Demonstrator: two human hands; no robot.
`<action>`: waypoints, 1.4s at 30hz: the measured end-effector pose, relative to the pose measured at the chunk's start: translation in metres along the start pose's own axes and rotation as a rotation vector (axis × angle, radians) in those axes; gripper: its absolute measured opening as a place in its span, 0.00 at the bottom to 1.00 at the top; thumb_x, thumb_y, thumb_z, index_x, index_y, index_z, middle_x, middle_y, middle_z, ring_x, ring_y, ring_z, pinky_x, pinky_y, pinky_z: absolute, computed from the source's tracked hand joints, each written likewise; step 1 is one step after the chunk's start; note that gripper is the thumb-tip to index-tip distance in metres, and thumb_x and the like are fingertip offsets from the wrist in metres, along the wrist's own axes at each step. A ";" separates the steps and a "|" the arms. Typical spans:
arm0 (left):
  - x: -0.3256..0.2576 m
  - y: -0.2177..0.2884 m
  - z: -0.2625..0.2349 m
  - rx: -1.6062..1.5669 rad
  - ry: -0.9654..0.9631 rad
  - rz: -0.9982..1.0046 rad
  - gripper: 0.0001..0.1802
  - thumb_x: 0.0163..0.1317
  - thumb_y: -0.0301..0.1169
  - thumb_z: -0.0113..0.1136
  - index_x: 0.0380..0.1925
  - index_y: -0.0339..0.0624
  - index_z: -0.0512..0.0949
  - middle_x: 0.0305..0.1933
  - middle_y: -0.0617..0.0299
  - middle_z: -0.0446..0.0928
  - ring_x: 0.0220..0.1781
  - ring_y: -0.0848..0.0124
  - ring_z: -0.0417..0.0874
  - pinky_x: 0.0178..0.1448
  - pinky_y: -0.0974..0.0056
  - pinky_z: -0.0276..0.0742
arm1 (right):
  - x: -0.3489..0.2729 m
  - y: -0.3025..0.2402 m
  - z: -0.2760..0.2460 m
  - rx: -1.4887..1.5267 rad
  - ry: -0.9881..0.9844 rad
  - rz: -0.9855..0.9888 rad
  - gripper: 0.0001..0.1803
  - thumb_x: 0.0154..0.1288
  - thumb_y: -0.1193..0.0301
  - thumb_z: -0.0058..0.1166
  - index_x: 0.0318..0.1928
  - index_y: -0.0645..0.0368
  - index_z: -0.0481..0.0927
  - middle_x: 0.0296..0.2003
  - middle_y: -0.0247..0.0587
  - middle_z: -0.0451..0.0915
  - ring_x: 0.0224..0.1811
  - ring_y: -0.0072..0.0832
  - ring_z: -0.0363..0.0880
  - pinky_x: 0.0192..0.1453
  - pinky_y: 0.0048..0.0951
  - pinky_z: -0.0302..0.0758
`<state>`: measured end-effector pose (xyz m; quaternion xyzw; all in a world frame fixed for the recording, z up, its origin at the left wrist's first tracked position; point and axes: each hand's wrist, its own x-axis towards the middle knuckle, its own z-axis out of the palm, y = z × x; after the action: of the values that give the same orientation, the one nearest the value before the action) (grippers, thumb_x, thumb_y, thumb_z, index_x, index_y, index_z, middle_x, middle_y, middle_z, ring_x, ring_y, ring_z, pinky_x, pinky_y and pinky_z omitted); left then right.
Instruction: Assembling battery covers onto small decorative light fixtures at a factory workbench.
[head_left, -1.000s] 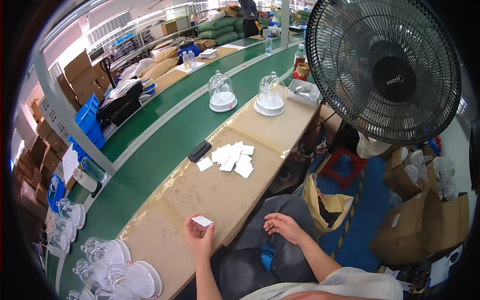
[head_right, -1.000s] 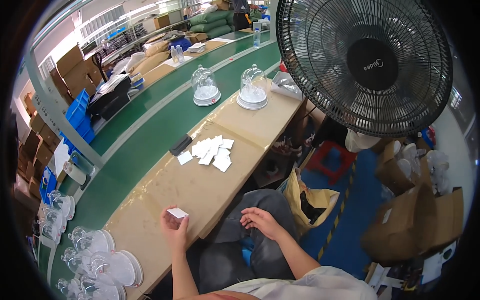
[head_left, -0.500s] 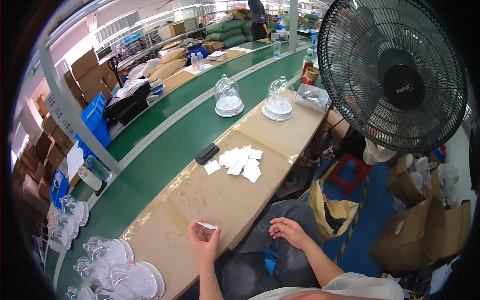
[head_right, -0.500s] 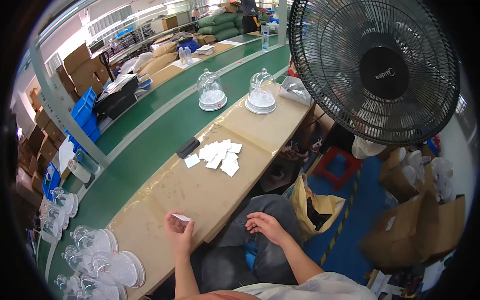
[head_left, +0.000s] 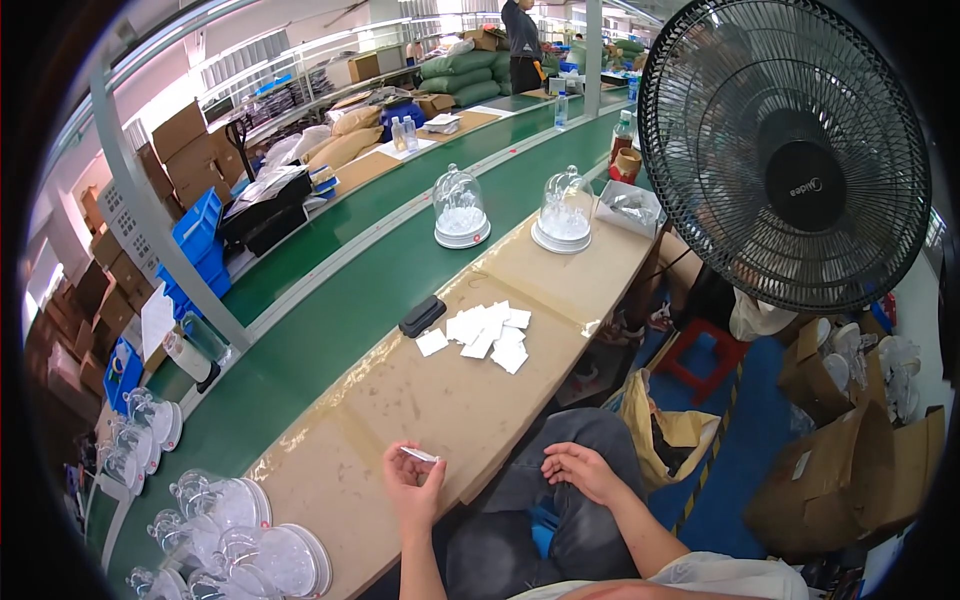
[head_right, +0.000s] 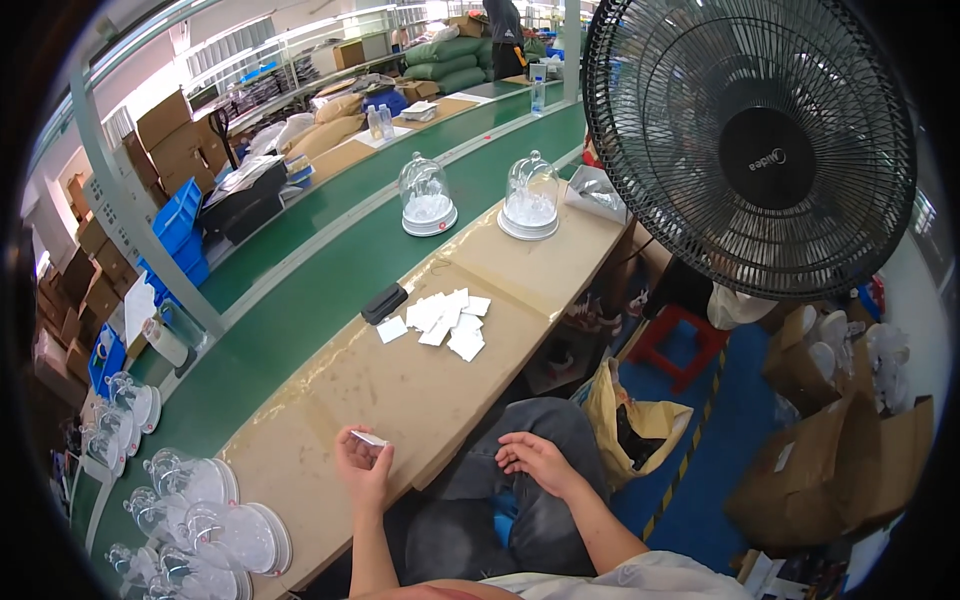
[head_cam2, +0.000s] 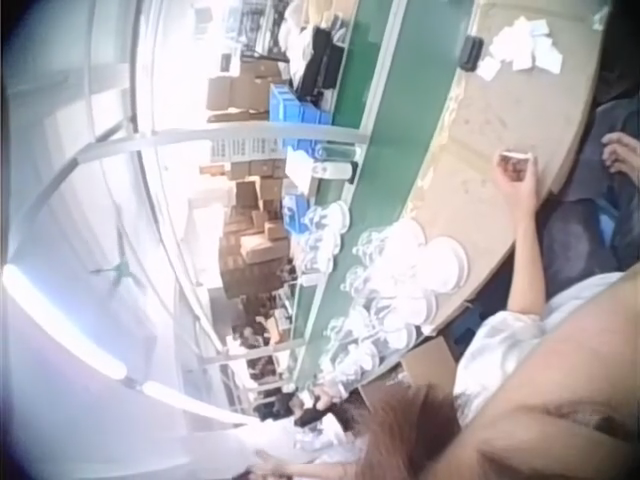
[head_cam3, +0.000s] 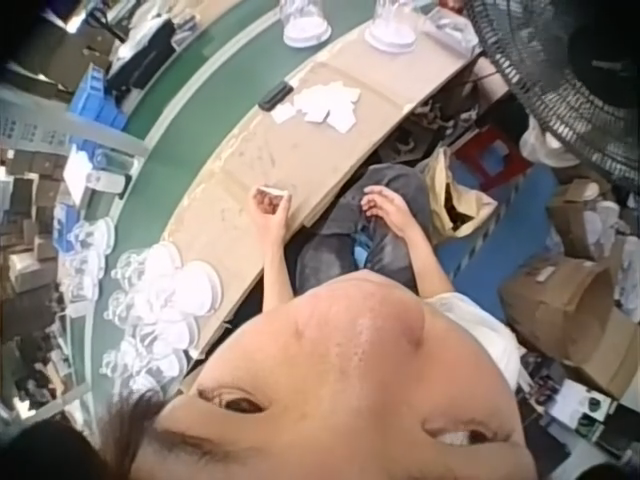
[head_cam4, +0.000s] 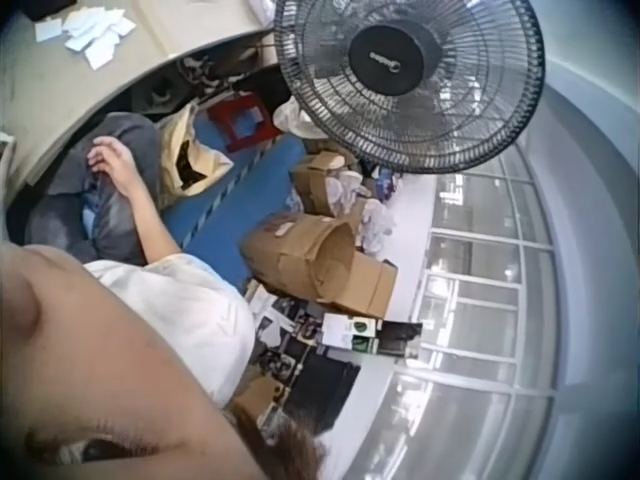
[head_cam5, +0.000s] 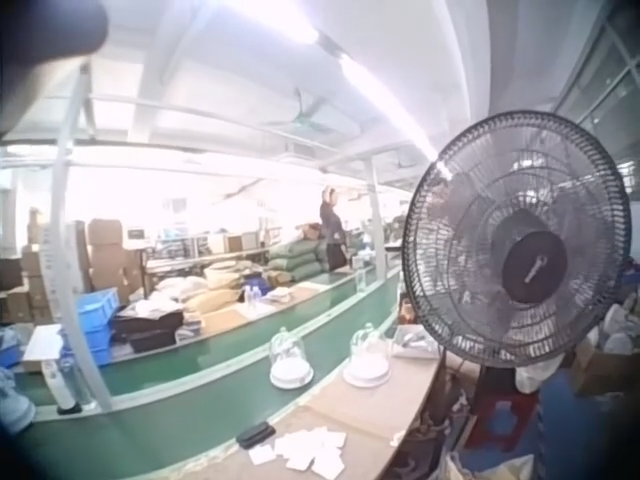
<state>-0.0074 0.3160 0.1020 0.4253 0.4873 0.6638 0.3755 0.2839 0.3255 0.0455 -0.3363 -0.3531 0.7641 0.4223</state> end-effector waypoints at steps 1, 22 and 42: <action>0.000 0.000 0.000 -0.003 0.000 -0.005 0.32 0.51 0.13 0.63 0.56 0.40 0.63 0.50 0.59 0.69 0.38 0.76 0.76 0.38 0.73 0.73 | 0.000 0.001 -0.001 0.003 -0.001 -0.002 0.15 0.74 0.71 0.42 0.55 0.64 0.71 0.44 0.43 0.78 0.46 0.29 0.77 0.52 0.29 0.75; 0.001 0.003 0.001 0.004 -0.013 0.012 0.31 0.52 0.13 0.64 0.56 0.38 0.65 0.50 0.56 0.72 0.40 0.75 0.77 0.40 0.72 0.74 | 0.002 0.002 -0.003 0.004 -0.010 -0.004 0.15 0.74 0.71 0.42 0.56 0.64 0.71 0.44 0.43 0.78 0.46 0.28 0.77 0.52 0.29 0.75; 0.000 0.001 0.001 -0.023 0.001 0.025 0.31 0.56 0.15 0.59 0.60 0.35 0.62 0.56 0.52 0.73 0.44 0.74 0.77 0.44 0.71 0.74 | -0.001 0.000 0.000 -0.011 -0.001 -0.005 0.14 0.74 0.71 0.41 0.55 0.63 0.71 0.44 0.44 0.78 0.47 0.30 0.78 0.52 0.30 0.75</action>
<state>-0.0068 0.3162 0.1028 0.4268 0.4743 0.6742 0.3719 0.2844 0.3251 0.0457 -0.3373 -0.3584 0.7615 0.4219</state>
